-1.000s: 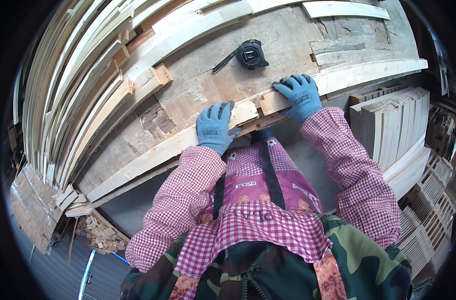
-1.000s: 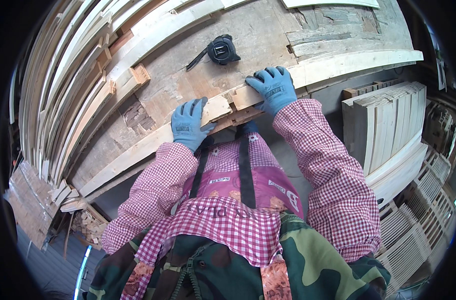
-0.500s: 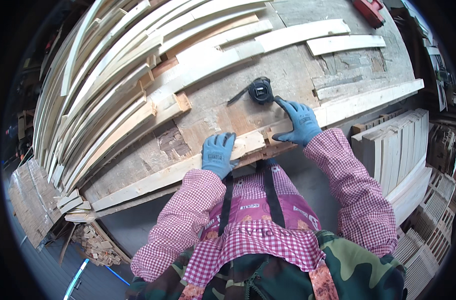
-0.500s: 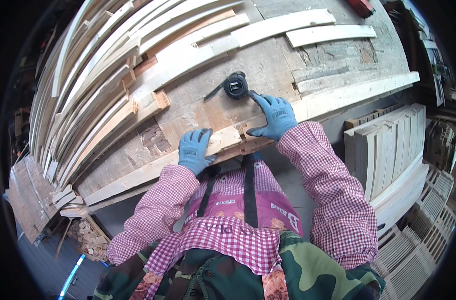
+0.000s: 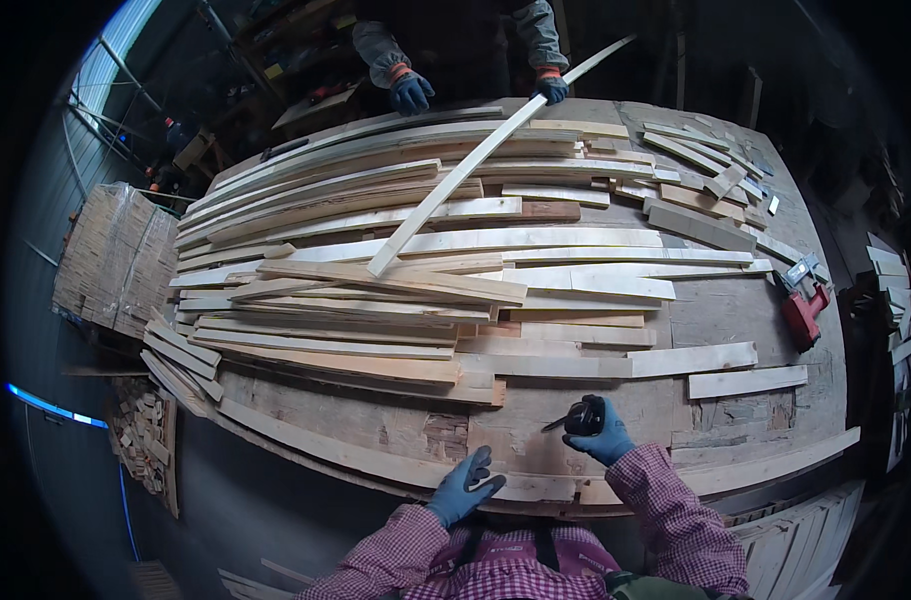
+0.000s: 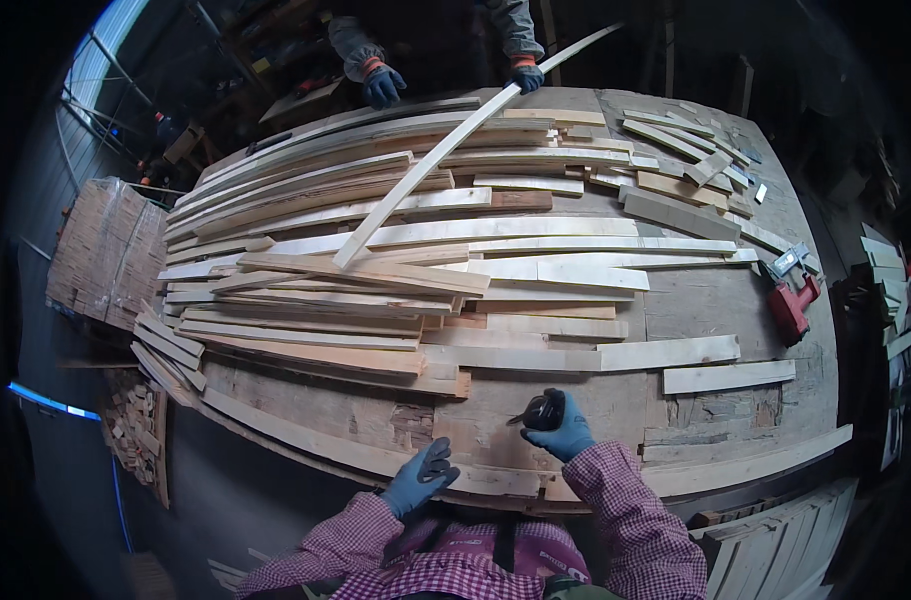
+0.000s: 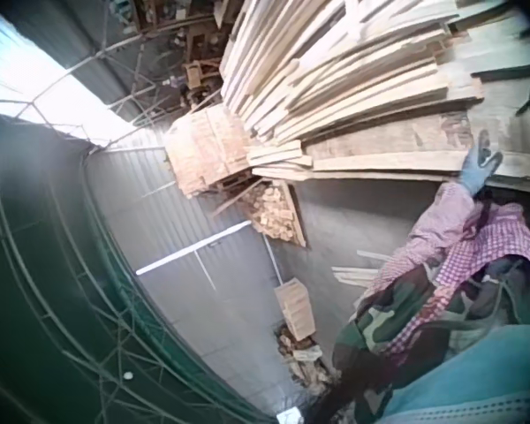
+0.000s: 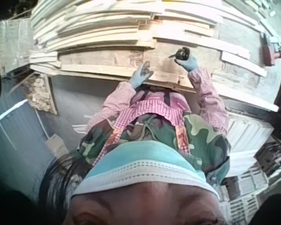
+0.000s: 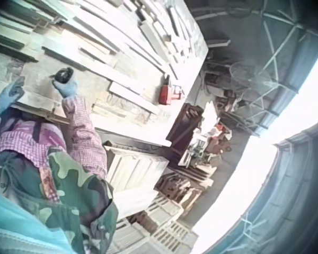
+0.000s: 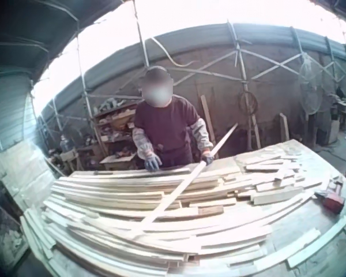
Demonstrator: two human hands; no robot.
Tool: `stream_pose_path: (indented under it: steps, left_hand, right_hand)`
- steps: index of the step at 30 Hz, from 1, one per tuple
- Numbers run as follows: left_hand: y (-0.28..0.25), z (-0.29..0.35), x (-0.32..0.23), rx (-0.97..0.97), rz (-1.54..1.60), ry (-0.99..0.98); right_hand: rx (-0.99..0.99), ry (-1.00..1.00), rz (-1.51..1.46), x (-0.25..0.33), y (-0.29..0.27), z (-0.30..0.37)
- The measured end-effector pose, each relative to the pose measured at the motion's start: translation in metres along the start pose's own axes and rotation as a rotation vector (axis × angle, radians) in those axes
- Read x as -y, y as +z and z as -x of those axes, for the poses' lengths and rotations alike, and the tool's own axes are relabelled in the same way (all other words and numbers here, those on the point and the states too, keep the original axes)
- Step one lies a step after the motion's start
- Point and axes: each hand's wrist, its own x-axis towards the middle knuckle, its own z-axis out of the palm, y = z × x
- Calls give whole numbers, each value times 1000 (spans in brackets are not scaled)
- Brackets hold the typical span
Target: The person uses a red nail gun to fasten wooden planks together on a workbench. They repeatedly measure planks with a tape measure, align them, and drive nails to join them. A coworker is visible in the background handling additional planks.
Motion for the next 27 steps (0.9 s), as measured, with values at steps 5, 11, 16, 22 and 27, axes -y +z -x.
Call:
stream_pose_path:
  steps: [5,11,16,22,27]
  left_hand:
    - [5,30,-71,94,918,-73]
    - [-26,41,-86,-105,718,141]
    - [-35,34,-112,-66,313,572]
    - [-74,22,-137,-372,-384,928]
    - [-95,-1,-120,-12,466,328]
  right_hand:
    - [169,-678,143,93,85,52]
    - [252,-756,105,126,104,69]
    - [563,-201,-719,150,124,67]
    - [238,-395,-793,178,156,77]
    - [-59,-743,259,189,154,61]
